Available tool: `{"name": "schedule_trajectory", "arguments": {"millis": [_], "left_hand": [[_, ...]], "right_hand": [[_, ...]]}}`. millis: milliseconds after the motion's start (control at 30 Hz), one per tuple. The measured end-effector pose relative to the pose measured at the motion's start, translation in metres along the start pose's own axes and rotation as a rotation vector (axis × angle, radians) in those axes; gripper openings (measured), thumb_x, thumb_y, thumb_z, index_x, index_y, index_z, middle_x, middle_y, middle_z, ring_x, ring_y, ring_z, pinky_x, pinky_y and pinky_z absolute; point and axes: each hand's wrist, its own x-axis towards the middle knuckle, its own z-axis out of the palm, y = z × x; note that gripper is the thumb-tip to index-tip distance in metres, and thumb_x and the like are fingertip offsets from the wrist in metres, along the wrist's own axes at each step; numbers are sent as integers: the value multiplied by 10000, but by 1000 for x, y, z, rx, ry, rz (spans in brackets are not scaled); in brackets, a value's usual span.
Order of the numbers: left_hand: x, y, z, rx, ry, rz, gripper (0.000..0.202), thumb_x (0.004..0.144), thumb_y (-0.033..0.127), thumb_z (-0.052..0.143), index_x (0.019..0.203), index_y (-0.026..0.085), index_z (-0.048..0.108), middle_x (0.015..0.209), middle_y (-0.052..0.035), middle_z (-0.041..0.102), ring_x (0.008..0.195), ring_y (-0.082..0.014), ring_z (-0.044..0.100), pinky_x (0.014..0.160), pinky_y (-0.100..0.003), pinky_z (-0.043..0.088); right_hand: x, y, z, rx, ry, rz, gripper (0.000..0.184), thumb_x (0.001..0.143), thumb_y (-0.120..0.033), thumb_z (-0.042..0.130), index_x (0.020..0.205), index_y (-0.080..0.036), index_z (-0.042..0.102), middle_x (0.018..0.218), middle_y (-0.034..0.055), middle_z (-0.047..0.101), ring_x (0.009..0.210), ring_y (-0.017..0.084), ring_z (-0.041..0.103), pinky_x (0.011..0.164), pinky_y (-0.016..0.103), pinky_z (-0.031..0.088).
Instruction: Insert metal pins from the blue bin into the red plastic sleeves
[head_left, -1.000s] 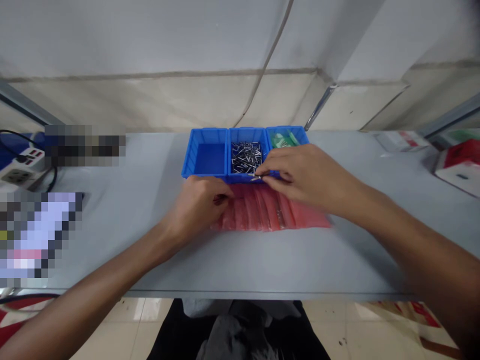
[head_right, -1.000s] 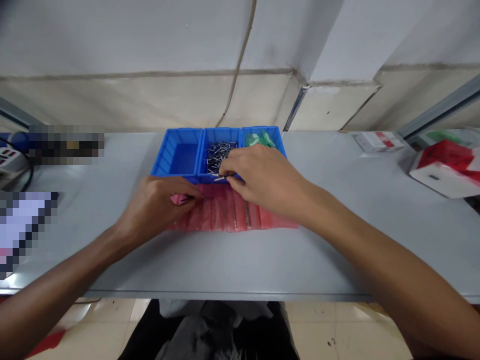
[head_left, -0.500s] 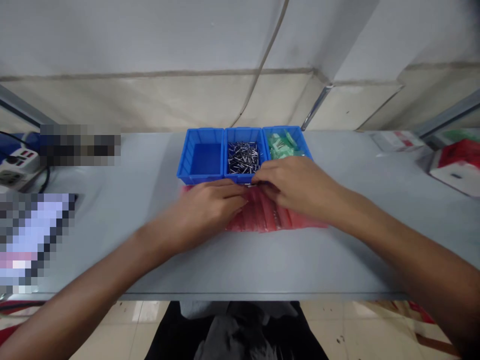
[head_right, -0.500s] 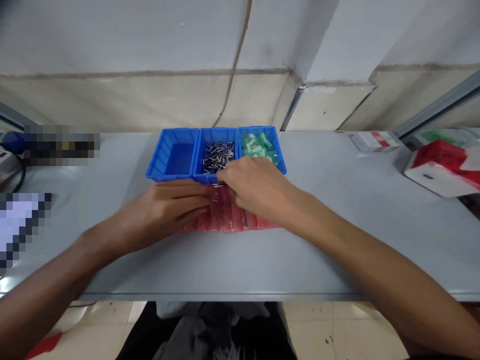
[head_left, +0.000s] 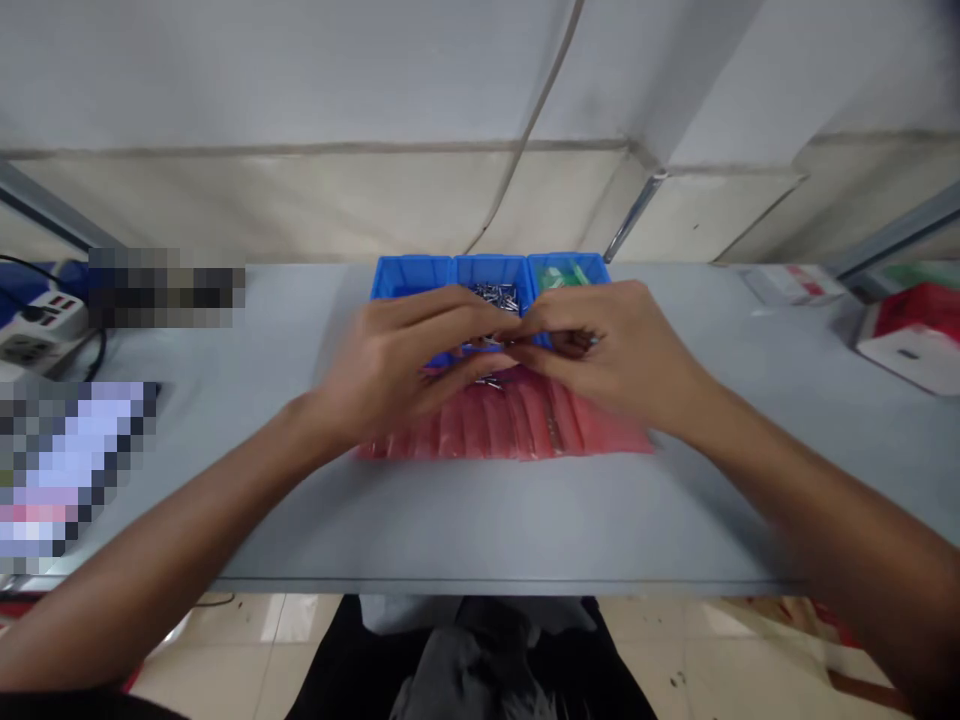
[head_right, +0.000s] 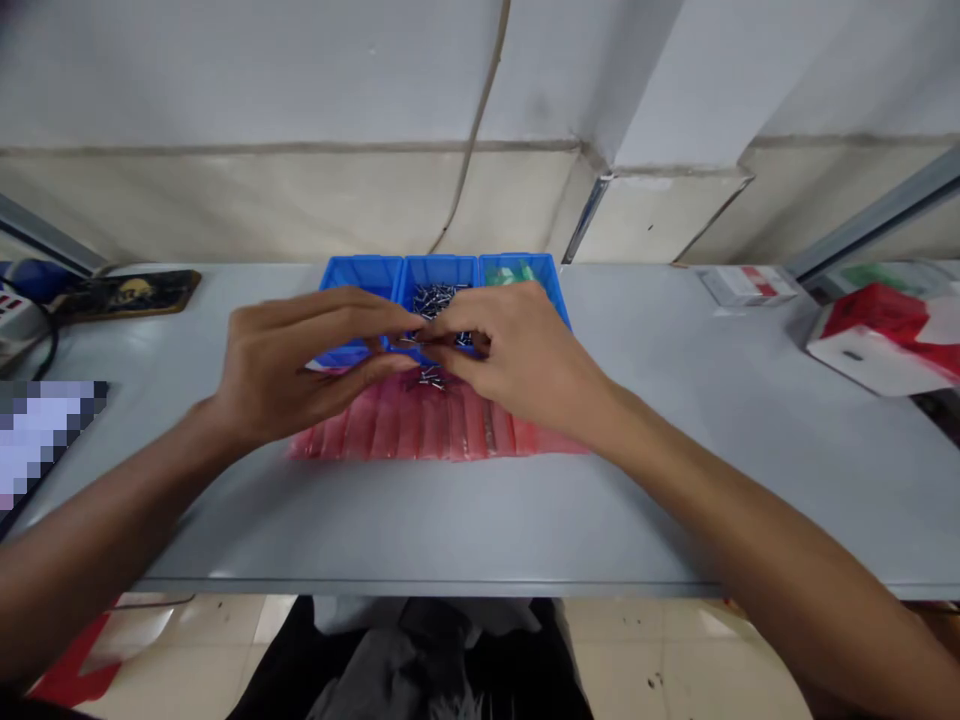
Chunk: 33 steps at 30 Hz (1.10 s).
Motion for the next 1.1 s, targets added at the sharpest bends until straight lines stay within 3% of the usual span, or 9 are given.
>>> {"name": "schedule_trajectory", "arguments": {"millis": [100, 200, 400, 533, 700, 900, 1100], "left_hand": [[-17, 3, 3, -45, 54, 19, 212, 949, 113, 690, 1132, 211, 732, 1098, -45, 781, 1001, -154, 762, 872, -262, 641], [-28, 4, 3, -67, 92, -49, 216, 945, 71, 672, 1055, 234, 761, 1036, -19, 789, 910, -141, 765, 778, -254, 645], [-38, 10, 6, 6, 191, -212, 118, 918, 135, 745, 1010, 208, 733, 894, 16, 778, 774, -123, 736, 698, -253, 613], [-43, 11, 10, 12, 210, -194, 32, 967, 188, 700, 992, 205, 707, 844, 24, 754, 694, -96, 705, 609, -245, 553], [-47, 8, 16, 8, 231, -170, 229, 898, 181, 781, 1101, 216, 682, 901, 11, 763, 749, -121, 718, 598, -274, 542], [-44, 7, 15, 24, 214, -106, 37, 953, 169, 702, 949, 195, 676, 815, -2, 733, 728, -120, 703, 589, -263, 521], [-46, 5, 15, -1, 261, -145, 320, 870, 140, 801, 1137, 231, 650, 882, 27, 754, 718, -102, 701, 599, -253, 552]], "right_hand": [[-9, -8, 10, 250, 102, 175, 28, 895, -263, 765, 897, -236, 761, 681, -35, 639, 558, 111, 504, 536, 288, 394], [-18, -18, 21, 404, 196, 280, 68, 881, -306, 798, 896, -252, 759, 677, -22, 628, 539, 123, 485, 486, 306, 389], [-24, -26, 38, 577, 341, 295, 55, 878, -265, 811, 922, -292, 793, 819, -4, 741, 582, 142, 587, 509, 335, 464], [-27, -25, 51, 720, 439, 307, 90, 866, -222, 818, 927, -285, 798, 756, -30, 728, 525, 107, 570, 477, 299, 457], [-30, -23, 56, 806, 477, 290, 88, 843, -203, 832, 913, -245, 801, 695, -40, 707, 506, 89, 557, 448, 268, 442], [-34, -26, 51, 753, 476, 291, 107, 844, -174, 828, 913, -252, 803, 797, -33, 749, 533, 83, 574, 466, 276, 443], [-31, -23, 49, 773, 540, 280, 134, 811, -165, 857, 885, -265, 807, 787, -19, 742, 520, 102, 545, 435, 309, 365]]}}
